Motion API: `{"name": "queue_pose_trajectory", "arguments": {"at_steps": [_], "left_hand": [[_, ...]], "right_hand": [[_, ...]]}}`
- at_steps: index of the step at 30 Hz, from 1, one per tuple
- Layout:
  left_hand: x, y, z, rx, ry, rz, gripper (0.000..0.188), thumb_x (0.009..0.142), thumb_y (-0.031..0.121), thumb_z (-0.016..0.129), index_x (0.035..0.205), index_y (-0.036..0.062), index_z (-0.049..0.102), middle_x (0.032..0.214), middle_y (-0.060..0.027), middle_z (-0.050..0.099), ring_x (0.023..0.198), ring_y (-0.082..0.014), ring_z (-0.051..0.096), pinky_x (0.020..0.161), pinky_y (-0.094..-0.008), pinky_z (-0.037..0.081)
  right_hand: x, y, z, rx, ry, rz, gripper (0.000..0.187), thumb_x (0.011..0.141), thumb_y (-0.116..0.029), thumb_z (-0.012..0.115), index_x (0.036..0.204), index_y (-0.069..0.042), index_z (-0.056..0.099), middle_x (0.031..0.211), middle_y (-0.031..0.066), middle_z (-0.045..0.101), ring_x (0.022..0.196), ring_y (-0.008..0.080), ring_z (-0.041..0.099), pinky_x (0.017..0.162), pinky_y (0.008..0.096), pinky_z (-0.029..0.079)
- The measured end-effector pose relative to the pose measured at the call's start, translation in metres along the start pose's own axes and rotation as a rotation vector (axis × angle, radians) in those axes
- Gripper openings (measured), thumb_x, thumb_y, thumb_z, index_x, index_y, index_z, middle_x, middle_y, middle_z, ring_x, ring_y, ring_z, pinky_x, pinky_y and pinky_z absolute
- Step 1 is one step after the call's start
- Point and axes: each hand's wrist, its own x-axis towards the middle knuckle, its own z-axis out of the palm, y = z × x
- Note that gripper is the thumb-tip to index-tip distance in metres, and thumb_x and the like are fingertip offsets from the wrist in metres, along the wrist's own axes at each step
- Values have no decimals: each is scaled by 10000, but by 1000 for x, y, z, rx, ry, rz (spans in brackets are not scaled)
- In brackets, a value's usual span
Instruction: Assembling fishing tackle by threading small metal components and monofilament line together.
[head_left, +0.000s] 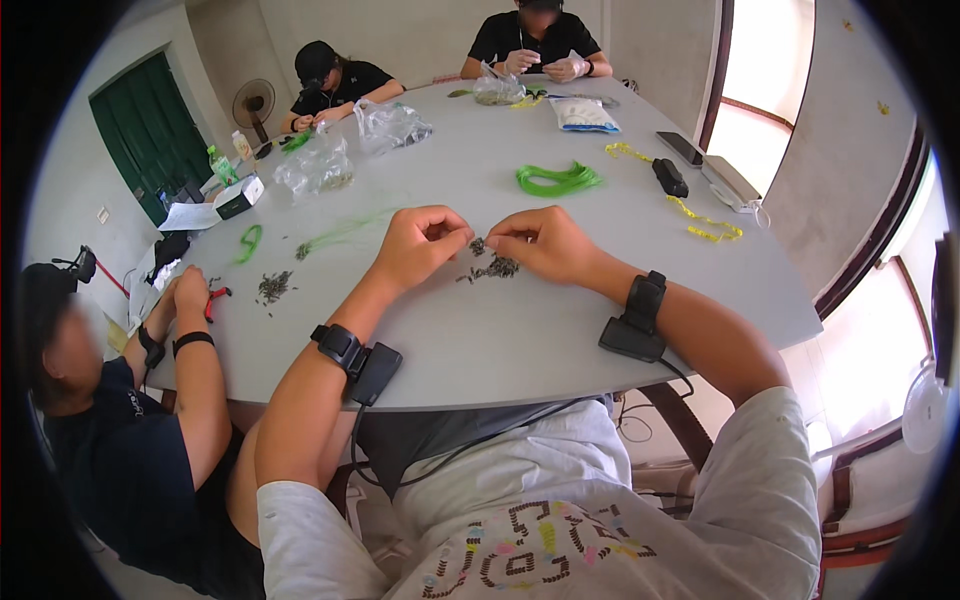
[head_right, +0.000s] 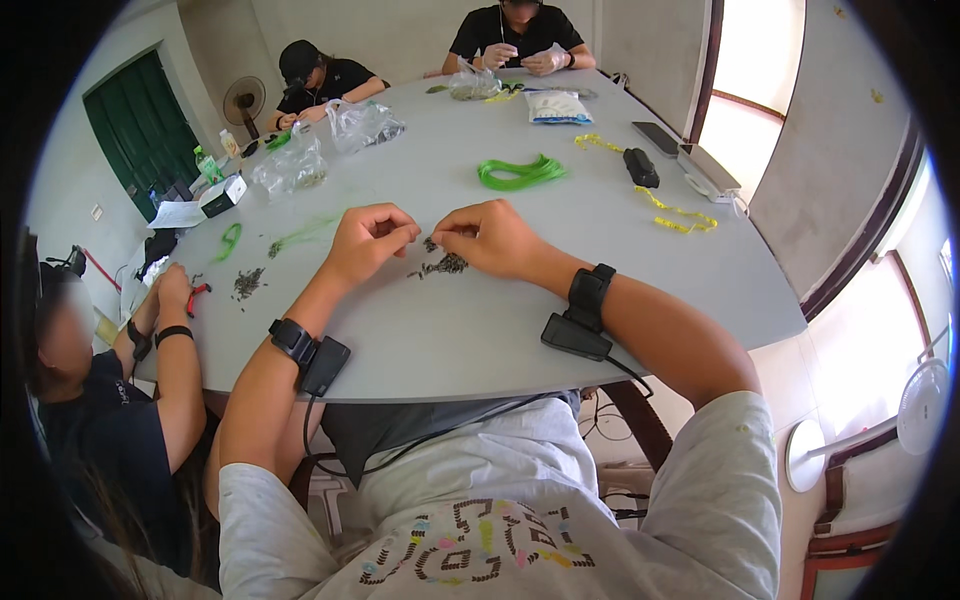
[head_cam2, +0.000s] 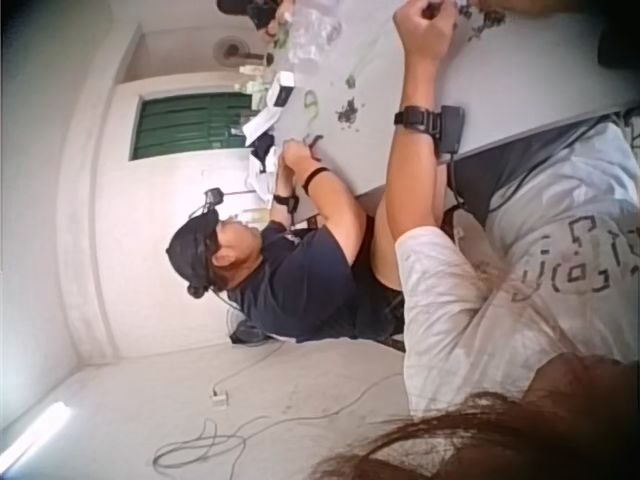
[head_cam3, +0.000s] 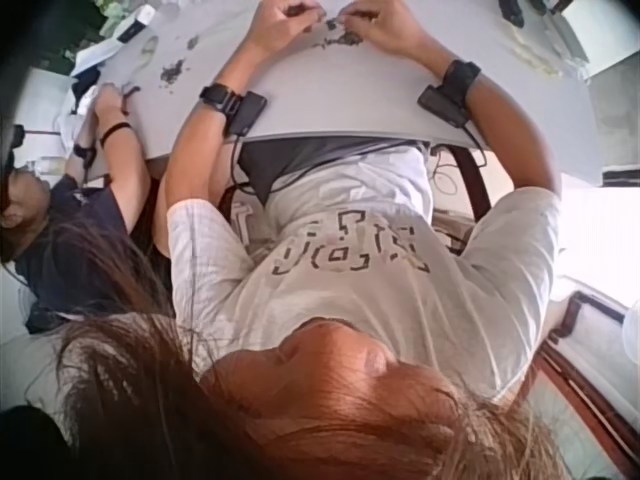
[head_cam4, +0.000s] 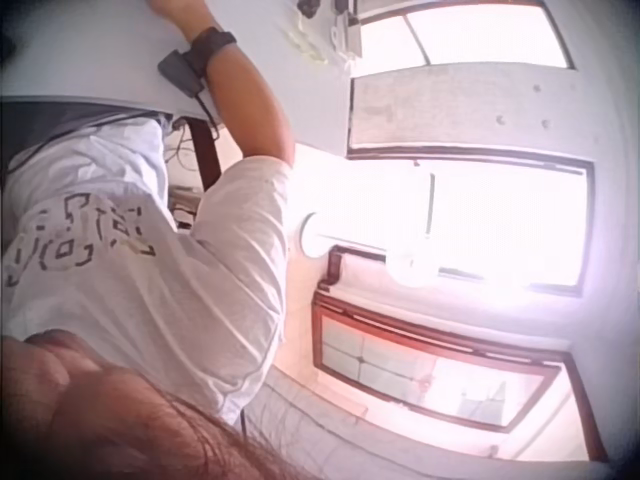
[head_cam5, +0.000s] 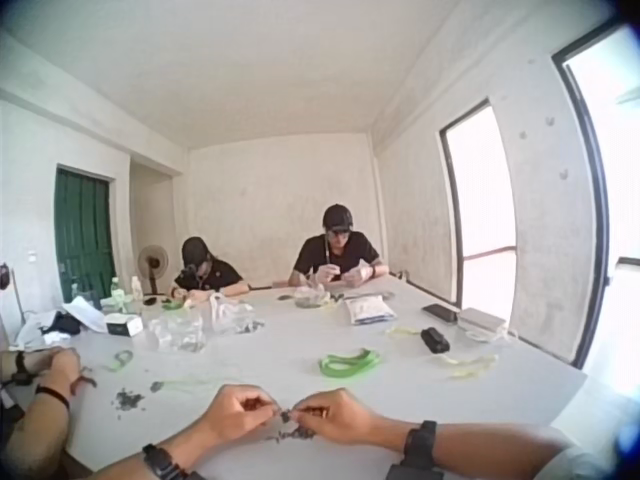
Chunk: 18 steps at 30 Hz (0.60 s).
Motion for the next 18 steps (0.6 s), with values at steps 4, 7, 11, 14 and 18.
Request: {"name": "queue_pose_trajectory", "arguments": {"at_steps": [4, 7, 11, 14, 18], "left_hand": [[0, 1, 0, -2, 17, -8, 102, 905, 85, 680, 889, -11, 712, 790, -29, 673, 676, -92, 611, 633, -241, 504], [0, 3, 2, -24, 31, -1, 108, 910, 89, 672, 878, -8, 707, 786, -30, 668, 669, -94, 606, 629, -242, 499], [1, 0, -1, -44, 7, -1, 120, 918, 91, 643, 858, -2, 690, 785, -28, 659, 660, -97, 597, 629, -252, 499], [1, -4, -3, -88, -45, -21, 120, 917, 88, 627, 851, 2, 679, 793, -26, 656, 661, -97, 594, 633, -255, 501], [1, -3, -1, -114, -100, -54, 116, 928, 90, 635, 880, 1, 692, 807, -31, 665, 672, -101, 608, 640, -254, 503]], "right_hand": [[0, -4, 0, 19, -61, 91, 190, 911, -150, 692, 996, 4, 763, 877, 115, 761, 744, 139, 688, 718, 292, 546], [-1, -3, -1, 22, -77, 84, 195, 924, -141, 673, 1006, 18, 752, 861, 112, 758, 734, 135, 683, 708, 290, 543], [0, -1, -2, 42, -83, 64, 193, 947, -128, 637, 1008, 28, 734, 826, 106, 738, 724, 132, 673, 687, 290, 536], [2, -4, -1, 89, -82, 103, 189, 963, -127, 613, 1004, 28, 714, 792, 81, 707, 692, 125, 639, 657, 290, 520], [0, -6, 0, 245, -43, 179, 194, 991, -149, 590, 1007, 27, 670, 756, 42, 657, 649, 103, 574, 610, 277, 482]]}}
